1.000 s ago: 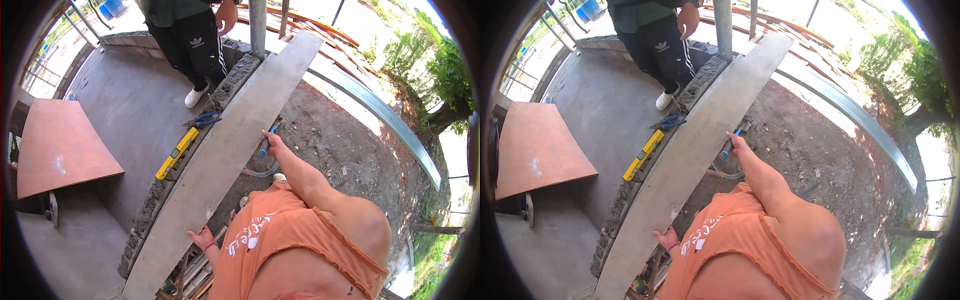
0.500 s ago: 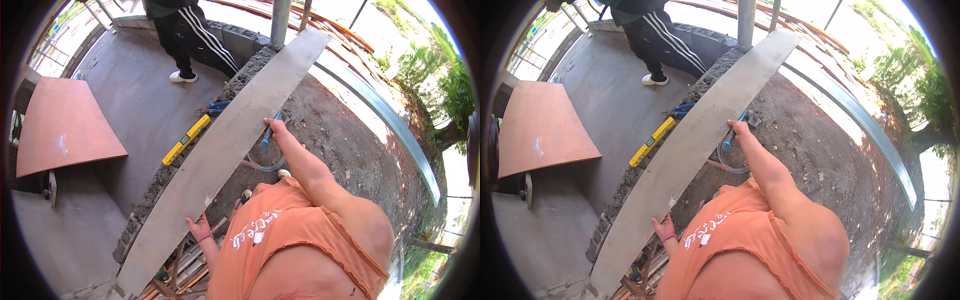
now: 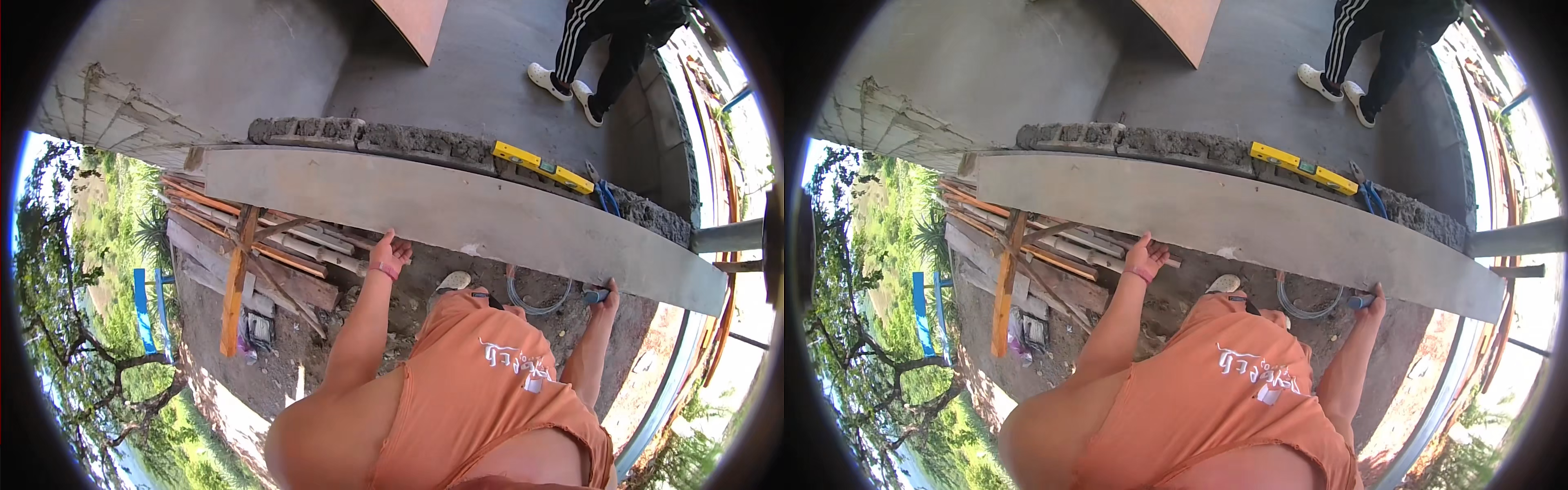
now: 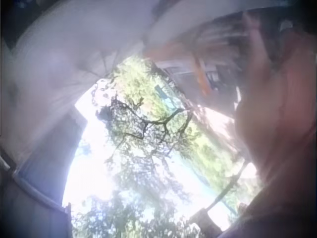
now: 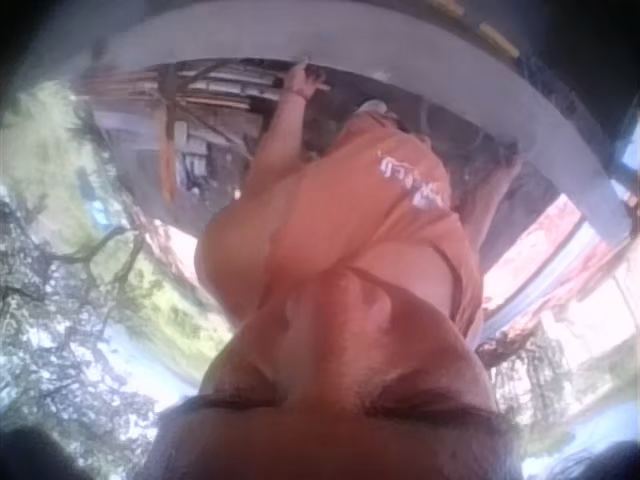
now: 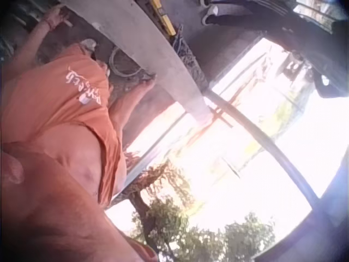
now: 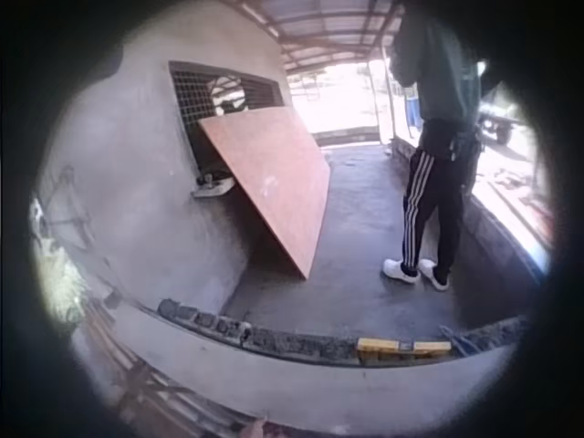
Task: Installing wooden supports and leveling a structure at a construction site.
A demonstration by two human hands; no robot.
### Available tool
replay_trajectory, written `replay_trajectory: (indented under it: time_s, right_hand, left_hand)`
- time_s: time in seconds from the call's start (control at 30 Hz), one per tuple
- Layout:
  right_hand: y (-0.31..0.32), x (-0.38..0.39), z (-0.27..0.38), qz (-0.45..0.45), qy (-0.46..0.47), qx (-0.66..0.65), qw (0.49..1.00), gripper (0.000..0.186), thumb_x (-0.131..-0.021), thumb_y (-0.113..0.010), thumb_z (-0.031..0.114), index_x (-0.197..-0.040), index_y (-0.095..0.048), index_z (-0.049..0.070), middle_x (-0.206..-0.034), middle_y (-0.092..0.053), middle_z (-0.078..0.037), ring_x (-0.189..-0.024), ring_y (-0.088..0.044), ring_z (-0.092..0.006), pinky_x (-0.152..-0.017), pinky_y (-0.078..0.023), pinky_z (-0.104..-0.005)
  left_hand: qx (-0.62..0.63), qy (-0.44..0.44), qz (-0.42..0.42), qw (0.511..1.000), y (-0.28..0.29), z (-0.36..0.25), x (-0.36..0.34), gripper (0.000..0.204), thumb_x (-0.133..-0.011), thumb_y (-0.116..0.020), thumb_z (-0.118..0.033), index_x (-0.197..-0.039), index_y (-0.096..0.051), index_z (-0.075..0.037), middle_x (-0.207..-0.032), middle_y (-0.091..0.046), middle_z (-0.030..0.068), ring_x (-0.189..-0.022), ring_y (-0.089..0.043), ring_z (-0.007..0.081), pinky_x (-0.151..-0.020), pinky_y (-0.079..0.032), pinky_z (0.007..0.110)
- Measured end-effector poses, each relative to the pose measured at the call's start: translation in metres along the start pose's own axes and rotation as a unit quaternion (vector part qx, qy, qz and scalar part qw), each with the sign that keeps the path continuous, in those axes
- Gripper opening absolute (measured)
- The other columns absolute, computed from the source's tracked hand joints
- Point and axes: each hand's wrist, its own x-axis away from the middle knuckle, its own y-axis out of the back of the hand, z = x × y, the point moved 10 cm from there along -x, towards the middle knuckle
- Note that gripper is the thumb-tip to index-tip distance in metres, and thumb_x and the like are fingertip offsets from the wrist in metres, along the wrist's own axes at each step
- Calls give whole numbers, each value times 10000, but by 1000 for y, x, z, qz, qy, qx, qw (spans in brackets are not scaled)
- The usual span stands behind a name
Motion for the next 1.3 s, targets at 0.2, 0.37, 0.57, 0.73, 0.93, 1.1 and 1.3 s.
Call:
replay_trajectory:
  time_s: [0.2, 0.37, 0.57, 0.73, 0.93, 1.1, 1.3]
  right_hand:
    - [5, -1, 11, 23, 4, 19, 1000, 280, -862, -453, 180, -1079, -482, 7, -1060, -555, -129, -957, -544, -274, -835, -460, -418]
    - [7, 1, 20, -3, 9, 18, 1000, 262, -871, -431, 173, -1061, -497, 6, -1045, -562, -122, -945, -545, -266, -830, -458, -407]
    - [-4, 7, 22, -25, -1, 54, 998, 294, -880, -402, 186, -1102, -481, 9, -1077, -550, -126, -976, -532, -279, -840, -450, -415]
    - [-3, 17, 25, -42, -9, 67, 997, 308, -891, -372, 196, -1106, -476, 1, -1089, -544, -130, -988, -525, -289, -844, -443, -440]
    - [18, -21, 12, -78, 16, 33, 996, 203, -844, -468, 114, -1014, -501, 10, -956, -578, -101, -889, -565, -265, -801, -475, -414]
    - [4, 9, 6, -139, 41, 23, 989, 215, -803, -533, 54, -995, -481, -25, -945, -566, -142, -837, -581, -299, -741, -499, -451]
    - [4, 18, 12, -124, 86, -41, 988, 196, -813, -543, 102, -962, -492, -15, -875, -581, -142, -745, -580, -287, -644, -511, -420]
  left_hand:
    - [-366, -437, -319, 757, -7, -142, 49, 642, -678, -675, -308, -1117, -375, 52, -1140, -375, 232, -1049, -386, 357, -820, -396, 432]
    - [-347, -211, -482, 776, 49, -188, 21, 730, -652, -676, -446, -1129, -400, 33, -989, -509, 212, -871, -541, 330, -675, -460, 426]
    - [-141, -106, -251, 952, 75, -158, -18, 646, -698, -605, -499, -997, -488, 61, -488, -476, 125, -283, -431, 271, -312, -365, 371]
    - [-211, -55, -290, 932, 30, -173, -16, 559, -731, -589, -464, -1093, -462, -58, -616, -474, 76, -288, -323, 153, -289, -239, 267]
    - [-220, -131, -304, 917, 33, -189, -14, 517, -745, -585, -451, -966, -536, 14, -578, -529, 111, -290, -388, 235, -294, -324, 340]
    - [-473, -465, -415, 623, -62, -226, 42, 614, -728, -621, -337, -1178, -403, 20, -1303, -309, 190, -1198, -309, 315, -926, -321, 436]
    - [-756, -570, 30, 321, -241, -48, 37, 657, -774, -545, -408, -1318, -299, -133, -1379, -231, 142, -1263, -205, 336, -1004, -186, 491]
